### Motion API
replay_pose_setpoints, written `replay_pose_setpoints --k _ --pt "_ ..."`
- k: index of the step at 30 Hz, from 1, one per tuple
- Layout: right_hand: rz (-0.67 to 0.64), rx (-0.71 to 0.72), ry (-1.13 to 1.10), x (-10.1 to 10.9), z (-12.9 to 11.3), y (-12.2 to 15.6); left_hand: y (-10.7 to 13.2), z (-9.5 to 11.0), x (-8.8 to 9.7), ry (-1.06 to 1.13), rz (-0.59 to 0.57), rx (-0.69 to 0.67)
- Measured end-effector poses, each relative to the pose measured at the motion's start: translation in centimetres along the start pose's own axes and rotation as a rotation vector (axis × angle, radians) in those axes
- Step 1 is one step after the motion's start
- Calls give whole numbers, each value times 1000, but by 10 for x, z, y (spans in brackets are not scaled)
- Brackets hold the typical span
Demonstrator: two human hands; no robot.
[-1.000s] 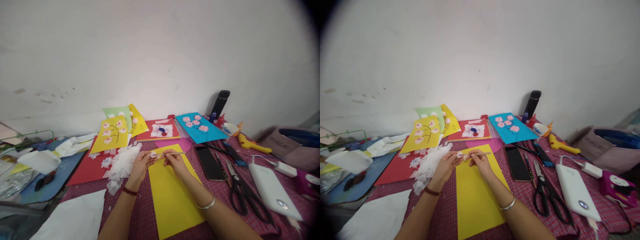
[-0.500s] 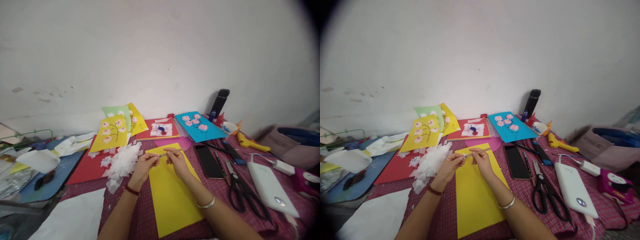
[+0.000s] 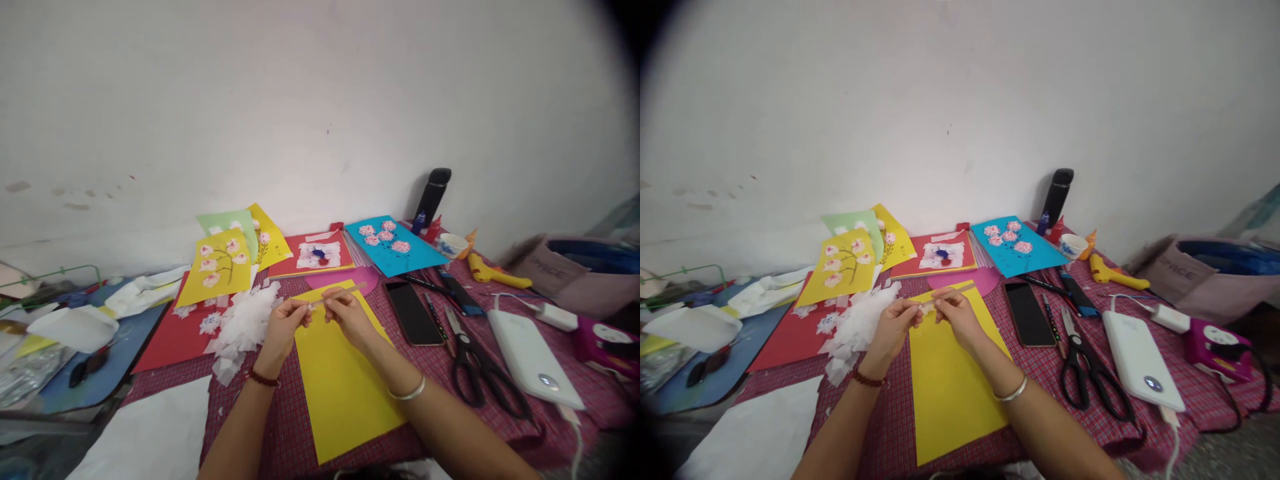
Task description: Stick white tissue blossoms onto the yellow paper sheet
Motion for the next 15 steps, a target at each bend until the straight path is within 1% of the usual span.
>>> replay_pose_setpoints --k 2,3,4,6,8,10,11,13,15 --pt "-77 4 -16 -4 1 -1 -1 -1 2 52 -5 38" --pt "-80 7 -12 -3 2 -2 -2 0 3 52 -10 46" --pt "-63 3 -12 -1 3 -4 -3 1 5 28 -13 37" --pt "-6 -31 -41 5 8 -7 -6 5 11 -88 3 -25" --pt "40 -82 -99 12 14 -10 -9 9 18 -282 51 -131" --pt "73 -120 -143 19 19 -13 -11 12 19 -546 85 -271" --pt "87 -130 -149 22 21 -15 -11 12 16 -691 81 -348" --pt "114 -131 -117 28 24 -18 -11 9 5 -962 33 -481" --pt "132 -117 -39 34 27 -21 -12 2 -8 -1166 -25 -553"
Point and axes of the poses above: each hand's wrist, its own y-axis away from the middle knuckle, its own x-axis out of the back of the hand, z = x × y, the point moved 5 cm from there along -y, towards the middle knuckle, and after that the axes turned 8 degrees about y, right-handed, at the moved point
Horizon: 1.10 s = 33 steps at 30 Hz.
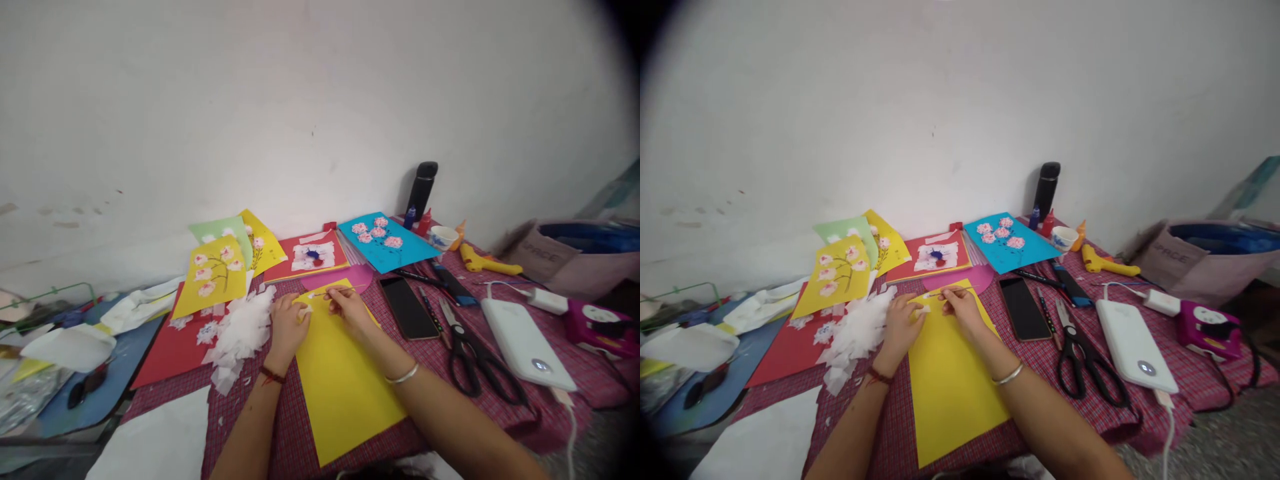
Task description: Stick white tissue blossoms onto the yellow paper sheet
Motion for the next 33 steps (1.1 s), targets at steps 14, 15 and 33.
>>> replay_pose_setpoints --k 14,15,33 --pt "40 80 252 9 9 -12 -13 -21 -18 -190 62 73" --pt "35 84 265 8 9 -12 -13 -25 -18 -177 74 95" --pt "76 71 327 10 5 -11 -9 -10 -28 -279 1 2"
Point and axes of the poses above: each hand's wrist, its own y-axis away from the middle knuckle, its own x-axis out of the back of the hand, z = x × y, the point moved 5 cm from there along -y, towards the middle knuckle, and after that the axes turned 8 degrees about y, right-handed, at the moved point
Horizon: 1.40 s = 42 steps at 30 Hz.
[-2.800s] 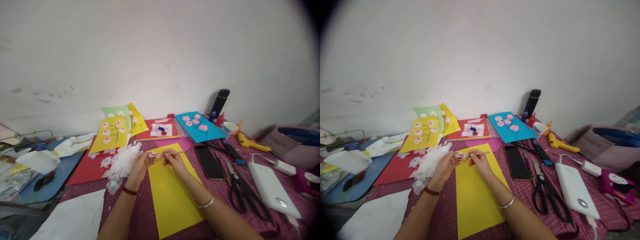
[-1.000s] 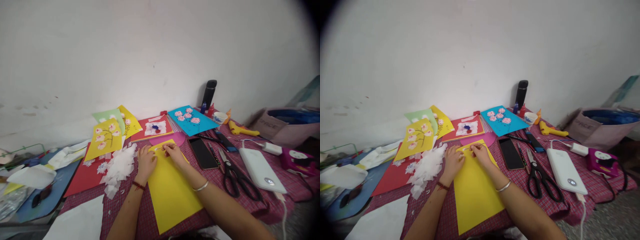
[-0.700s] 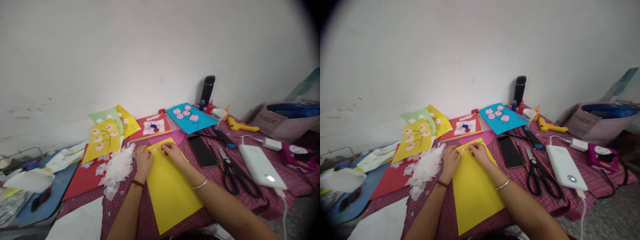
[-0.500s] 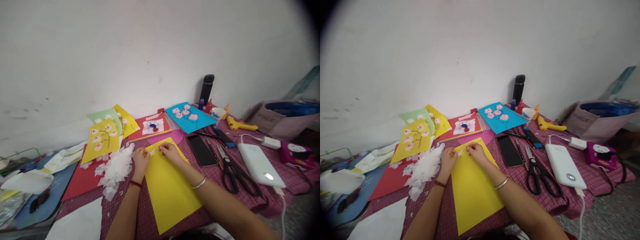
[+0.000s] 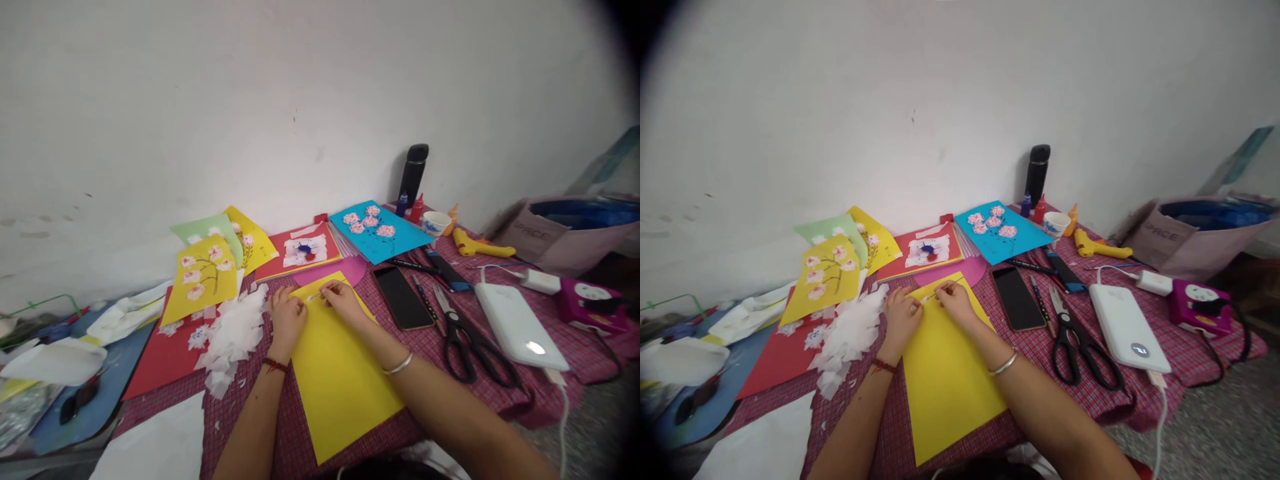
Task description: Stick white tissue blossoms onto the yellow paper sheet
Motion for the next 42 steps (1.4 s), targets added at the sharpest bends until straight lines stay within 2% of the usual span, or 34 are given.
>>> replay_pose_setpoints --k 4,8,15,22,28,30,35,42 --pt "-27 10 12 -3 -1 1 -3 -16 -2 120 53 78" --pt "-64 15 33 -8 -2 1 -2 -33 -6 274 47 196" --pt "-103 41 54 -17 4 -2 0 -39 -5 391 40 288" --pt "-136 129 260 -25 4 -3 0 -39 -5 388 15 287" --pt "-199 205 458 -30 -3 2 1 -42 -7 468 -13 282" --pt "-211 216 488 -30 -4 4 2 -42 -5 423 -6 256" --pt "-210 241 451 -30 -5 8 1 -41 -4 183 13 182" --pt "-213 209 316 -27 -2 7 -1 -38 -12 158 -15 159"
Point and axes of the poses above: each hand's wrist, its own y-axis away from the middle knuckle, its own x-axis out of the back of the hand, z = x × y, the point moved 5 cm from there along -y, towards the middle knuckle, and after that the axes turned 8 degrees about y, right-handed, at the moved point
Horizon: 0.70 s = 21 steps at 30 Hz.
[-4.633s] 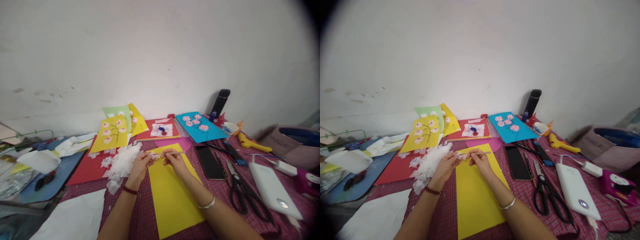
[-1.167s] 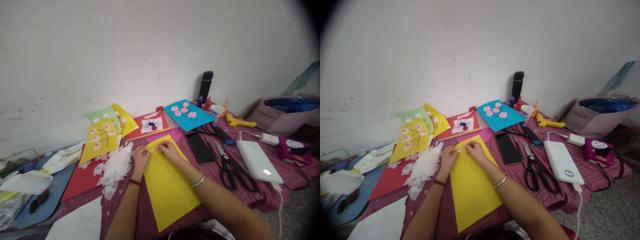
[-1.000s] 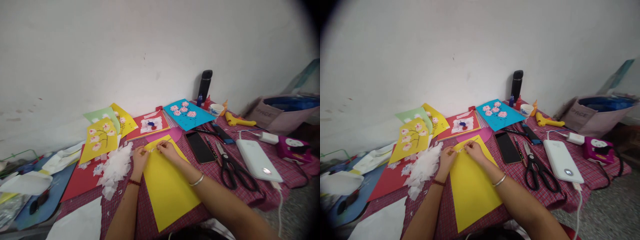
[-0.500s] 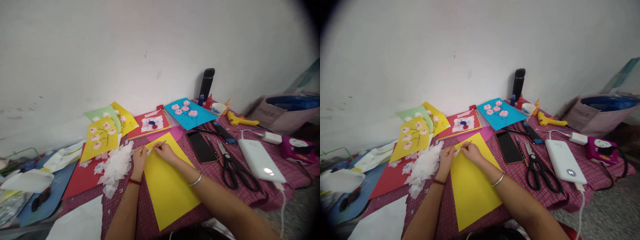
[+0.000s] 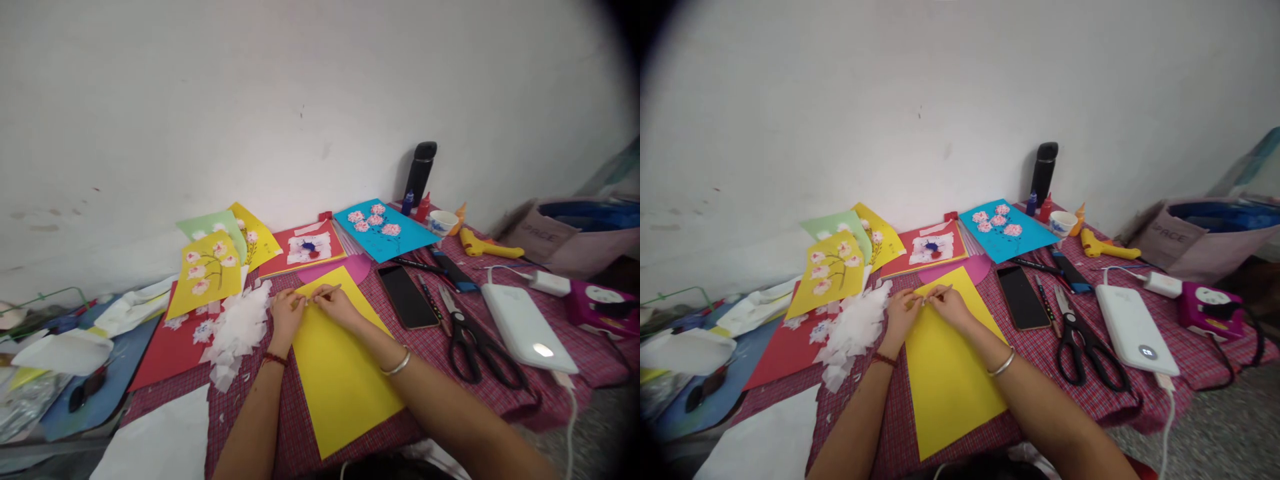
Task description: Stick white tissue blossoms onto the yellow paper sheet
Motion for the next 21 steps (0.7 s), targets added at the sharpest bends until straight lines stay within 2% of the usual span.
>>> replay_pose_setpoints --k 6,11,18,21 --pt "5 0 -41 5 6 0 -1 0 -2 -29 -28 -6" --pt "42 -28 -76 11 14 -1 -1 1 0 0 -1 -2" --pt "39 -17 -136 7 10 1 -1 -1 6 145 43 26" --pt "18 -40 -110 5 9 1 -1 -10 10 297 67 114"
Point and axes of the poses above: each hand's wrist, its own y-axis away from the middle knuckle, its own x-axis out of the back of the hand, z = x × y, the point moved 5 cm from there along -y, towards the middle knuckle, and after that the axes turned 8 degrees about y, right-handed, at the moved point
